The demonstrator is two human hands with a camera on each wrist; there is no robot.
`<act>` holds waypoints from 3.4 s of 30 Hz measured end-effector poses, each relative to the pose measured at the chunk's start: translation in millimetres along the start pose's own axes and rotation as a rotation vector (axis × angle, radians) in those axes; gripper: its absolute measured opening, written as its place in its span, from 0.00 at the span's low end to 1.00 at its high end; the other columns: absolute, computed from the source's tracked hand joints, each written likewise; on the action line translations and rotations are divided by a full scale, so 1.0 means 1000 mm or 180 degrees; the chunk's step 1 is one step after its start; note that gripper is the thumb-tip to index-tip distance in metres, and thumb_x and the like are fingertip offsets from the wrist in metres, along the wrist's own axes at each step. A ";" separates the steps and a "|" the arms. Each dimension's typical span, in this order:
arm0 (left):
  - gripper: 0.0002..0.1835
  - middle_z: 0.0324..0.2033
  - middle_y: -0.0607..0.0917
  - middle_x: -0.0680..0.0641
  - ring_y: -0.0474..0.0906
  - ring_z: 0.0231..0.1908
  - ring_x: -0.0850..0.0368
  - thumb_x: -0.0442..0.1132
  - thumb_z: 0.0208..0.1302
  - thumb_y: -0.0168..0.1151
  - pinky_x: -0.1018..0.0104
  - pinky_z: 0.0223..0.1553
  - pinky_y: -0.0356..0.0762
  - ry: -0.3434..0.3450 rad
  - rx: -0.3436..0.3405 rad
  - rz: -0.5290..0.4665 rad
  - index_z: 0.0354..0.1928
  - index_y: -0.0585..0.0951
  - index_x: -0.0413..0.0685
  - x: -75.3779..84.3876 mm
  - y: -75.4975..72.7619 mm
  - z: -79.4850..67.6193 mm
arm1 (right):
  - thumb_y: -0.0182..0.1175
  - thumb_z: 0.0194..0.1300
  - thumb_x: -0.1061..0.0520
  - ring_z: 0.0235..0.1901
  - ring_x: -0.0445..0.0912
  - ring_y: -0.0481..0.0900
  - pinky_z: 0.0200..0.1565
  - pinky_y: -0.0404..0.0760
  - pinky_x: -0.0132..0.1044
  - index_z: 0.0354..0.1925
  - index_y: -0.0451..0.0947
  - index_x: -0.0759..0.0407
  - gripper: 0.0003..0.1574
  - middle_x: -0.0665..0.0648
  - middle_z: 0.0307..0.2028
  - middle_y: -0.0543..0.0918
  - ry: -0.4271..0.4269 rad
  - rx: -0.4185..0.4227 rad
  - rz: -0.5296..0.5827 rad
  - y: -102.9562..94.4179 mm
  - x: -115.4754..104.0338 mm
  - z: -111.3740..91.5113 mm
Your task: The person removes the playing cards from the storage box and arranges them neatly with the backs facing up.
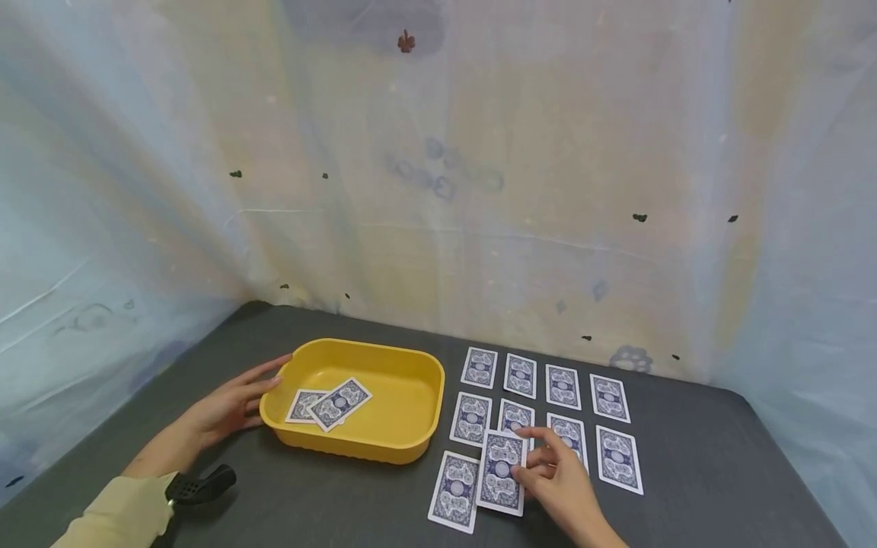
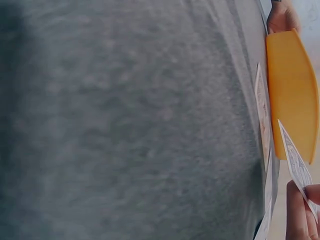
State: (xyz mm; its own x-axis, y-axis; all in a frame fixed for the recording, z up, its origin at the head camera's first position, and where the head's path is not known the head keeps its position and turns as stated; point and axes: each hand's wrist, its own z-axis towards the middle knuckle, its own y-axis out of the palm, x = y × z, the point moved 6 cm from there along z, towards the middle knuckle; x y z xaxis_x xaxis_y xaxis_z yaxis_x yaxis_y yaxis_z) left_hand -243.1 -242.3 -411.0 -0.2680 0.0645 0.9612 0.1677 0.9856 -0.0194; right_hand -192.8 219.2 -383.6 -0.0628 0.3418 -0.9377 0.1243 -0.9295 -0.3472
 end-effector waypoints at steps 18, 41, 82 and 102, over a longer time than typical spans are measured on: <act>0.37 0.75 0.46 0.42 0.59 0.68 0.43 0.54 0.70 0.54 0.48 0.58 0.72 -0.0003 -0.0017 -0.0011 0.76 0.52 0.63 0.000 -0.001 0.001 | 0.65 0.54 0.69 0.22 0.41 0.79 0.27 0.82 0.37 0.59 0.65 0.76 0.35 0.59 0.25 0.81 0.0141 -0.0314 -0.0231 -0.003 0.017 -0.005; 0.38 0.75 0.46 0.43 0.64 0.65 0.49 0.54 0.70 0.54 0.52 0.57 0.73 -0.0031 -0.0054 -0.0031 0.76 0.50 0.62 0.004 0.001 -0.002 | 0.73 0.50 0.61 0.19 0.40 0.78 0.22 0.81 0.33 0.48 0.77 0.69 0.27 0.53 0.25 0.75 0.0207 -0.0246 -0.0864 -0.004 0.023 -0.009; 0.38 0.75 0.50 0.43 0.69 0.61 0.55 0.55 0.69 0.54 0.54 0.56 0.75 -0.0011 -0.0010 0.0015 0.76 0.51 0.63 0.001 -0.002 -0.001 | 0.67 0.56 0.64 0.23 0.44 0.77 0.30 0.83 0.37 0.42 0.79 0.70 0.16 0.56 0.27 0.78 -0.0251 -0.0127 -0.0100 0.064 -0.062 0.054; 0.36 0.75 0.48 0.44 0.60 0.68 0.44 0.54 0.70 0.53 0.51 0.58 0.72 0.0015 -0.0026 0.0022 0.76 0.52 0.63 0.003 0.002 0.002 | 0.66 0.57 0.61 0.23 0.41 0.80 0.39 0.84 0.41 0.44 0.80 0.71 0.18 0.60 0.32 0.84 -0.0108 -0.0263 0.0133 0.139 -0.098 0.098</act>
State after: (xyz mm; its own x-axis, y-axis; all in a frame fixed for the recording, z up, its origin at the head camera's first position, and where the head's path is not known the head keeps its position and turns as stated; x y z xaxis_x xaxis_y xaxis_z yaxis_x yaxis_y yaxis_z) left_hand -245.7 -240.0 -409.2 -0.2623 0.0705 0.9624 0.1774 0.9839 -0.0237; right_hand -266.0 42.7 -338.1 -0.0893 0.2969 -0.9507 0.2087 -0.9278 -0.3093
